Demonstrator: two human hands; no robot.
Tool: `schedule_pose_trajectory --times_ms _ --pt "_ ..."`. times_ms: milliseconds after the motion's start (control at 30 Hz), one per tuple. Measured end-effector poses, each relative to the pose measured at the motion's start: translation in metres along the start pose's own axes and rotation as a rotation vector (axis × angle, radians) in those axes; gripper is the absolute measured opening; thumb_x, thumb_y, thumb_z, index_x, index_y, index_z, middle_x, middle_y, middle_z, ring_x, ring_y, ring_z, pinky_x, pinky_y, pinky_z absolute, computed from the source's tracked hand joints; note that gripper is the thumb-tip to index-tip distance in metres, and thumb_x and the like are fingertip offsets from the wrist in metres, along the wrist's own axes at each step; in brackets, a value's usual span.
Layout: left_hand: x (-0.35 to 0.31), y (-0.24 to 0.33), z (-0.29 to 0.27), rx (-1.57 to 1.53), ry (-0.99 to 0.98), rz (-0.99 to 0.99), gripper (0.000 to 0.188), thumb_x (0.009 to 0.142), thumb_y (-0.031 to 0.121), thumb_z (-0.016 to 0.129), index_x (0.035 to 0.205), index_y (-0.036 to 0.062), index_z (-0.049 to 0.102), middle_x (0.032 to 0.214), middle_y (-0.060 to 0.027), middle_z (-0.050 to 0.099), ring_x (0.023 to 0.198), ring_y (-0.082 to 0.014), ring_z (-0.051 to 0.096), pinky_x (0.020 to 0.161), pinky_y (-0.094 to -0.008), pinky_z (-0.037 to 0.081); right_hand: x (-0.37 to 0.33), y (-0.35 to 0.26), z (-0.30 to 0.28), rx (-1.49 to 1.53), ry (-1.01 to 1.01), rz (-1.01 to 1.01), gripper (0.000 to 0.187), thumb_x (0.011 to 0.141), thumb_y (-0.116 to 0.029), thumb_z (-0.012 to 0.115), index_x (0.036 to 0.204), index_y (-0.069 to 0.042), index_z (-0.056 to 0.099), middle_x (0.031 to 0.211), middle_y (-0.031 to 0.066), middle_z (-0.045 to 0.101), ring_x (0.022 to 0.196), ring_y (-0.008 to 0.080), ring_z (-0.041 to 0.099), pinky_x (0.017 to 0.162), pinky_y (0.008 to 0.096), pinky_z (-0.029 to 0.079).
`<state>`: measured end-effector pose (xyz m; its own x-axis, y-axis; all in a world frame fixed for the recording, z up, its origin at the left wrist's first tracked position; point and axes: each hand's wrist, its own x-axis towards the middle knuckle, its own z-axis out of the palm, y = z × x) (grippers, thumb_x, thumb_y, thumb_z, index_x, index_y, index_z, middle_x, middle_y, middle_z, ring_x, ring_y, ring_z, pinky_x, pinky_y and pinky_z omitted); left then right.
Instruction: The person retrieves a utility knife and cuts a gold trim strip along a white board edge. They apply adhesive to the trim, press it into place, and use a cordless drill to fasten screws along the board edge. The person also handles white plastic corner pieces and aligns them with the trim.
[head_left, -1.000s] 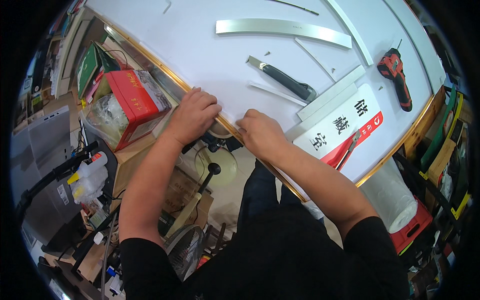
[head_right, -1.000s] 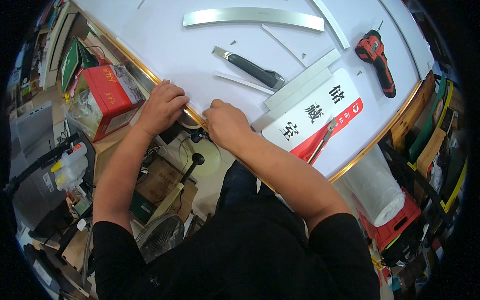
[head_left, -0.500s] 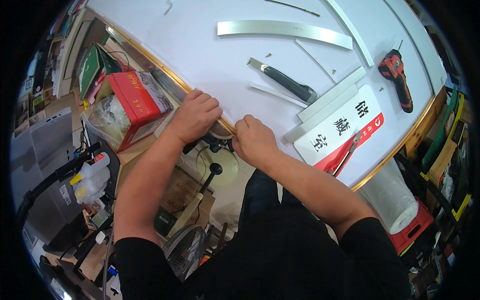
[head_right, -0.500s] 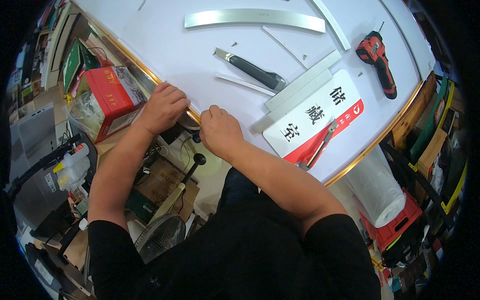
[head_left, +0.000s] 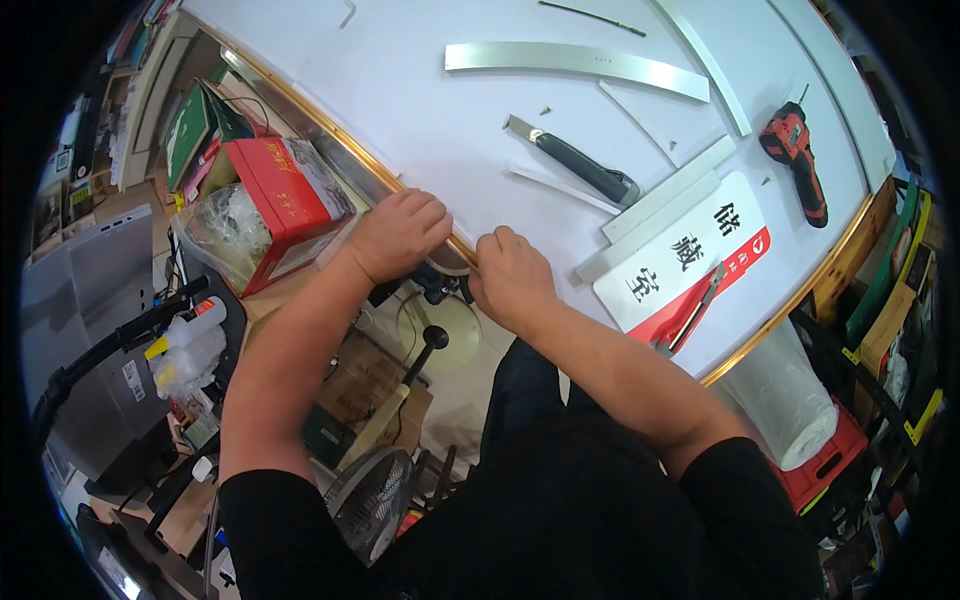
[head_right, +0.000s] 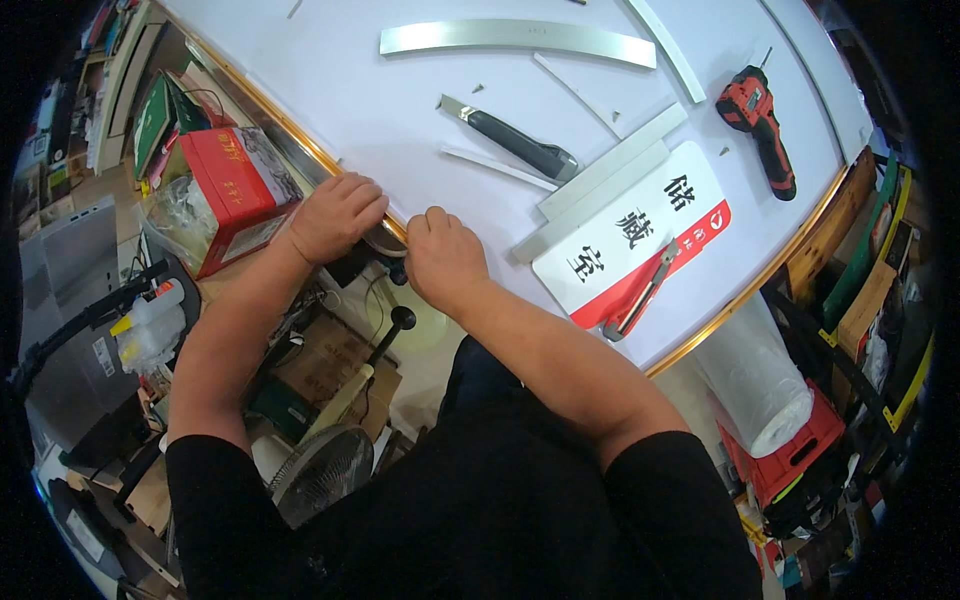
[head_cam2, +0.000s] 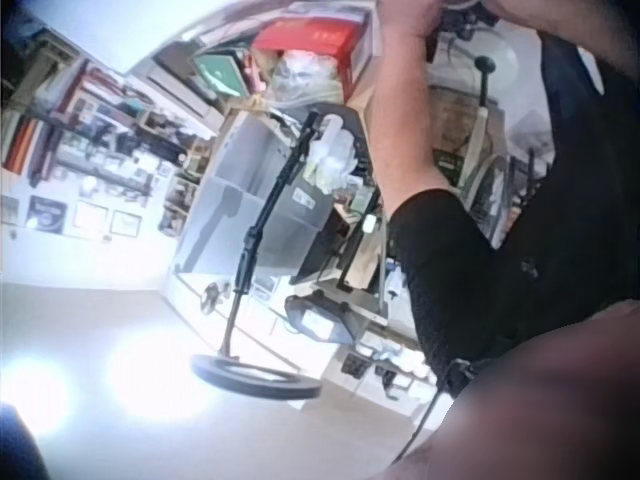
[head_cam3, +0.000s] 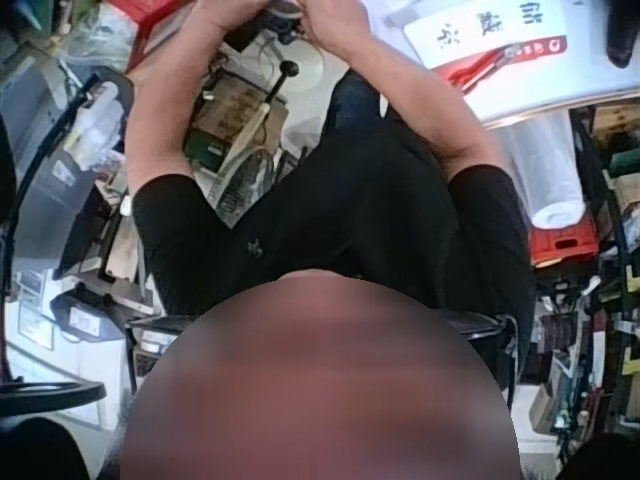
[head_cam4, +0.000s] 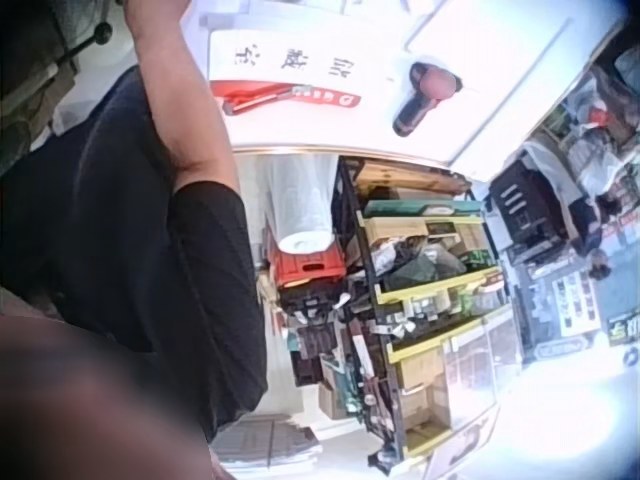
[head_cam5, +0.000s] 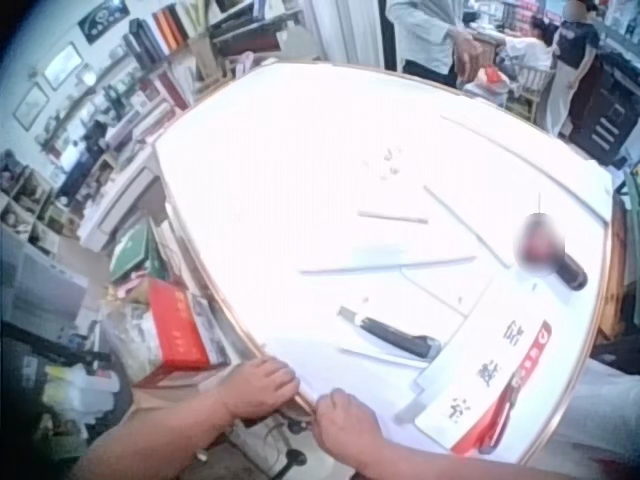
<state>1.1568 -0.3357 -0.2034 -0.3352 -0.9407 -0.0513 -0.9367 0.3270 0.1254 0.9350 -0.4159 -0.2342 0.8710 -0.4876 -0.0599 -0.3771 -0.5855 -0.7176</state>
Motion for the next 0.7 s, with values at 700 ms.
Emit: schedule_pose_trajectory --times_ms 700 --pt "0.005 0.002 0.003 -0.001 0.037 0.014 0.011 0.080 0.019 0.062 0.085 0.0120 0.056 0.090 -0.0051 0.057 0.090 -0.0245 0.062 0.078 -0.0370 0.051 -0.001 -0.002 0.010 0.016 0.104 -0.003 0.024 0.077 -0.010 0.074 0.091 -0.004 0.056 0.094 0.0152 0.056 0.083 0.0374 0.062 0.069 0.0493 0.053"
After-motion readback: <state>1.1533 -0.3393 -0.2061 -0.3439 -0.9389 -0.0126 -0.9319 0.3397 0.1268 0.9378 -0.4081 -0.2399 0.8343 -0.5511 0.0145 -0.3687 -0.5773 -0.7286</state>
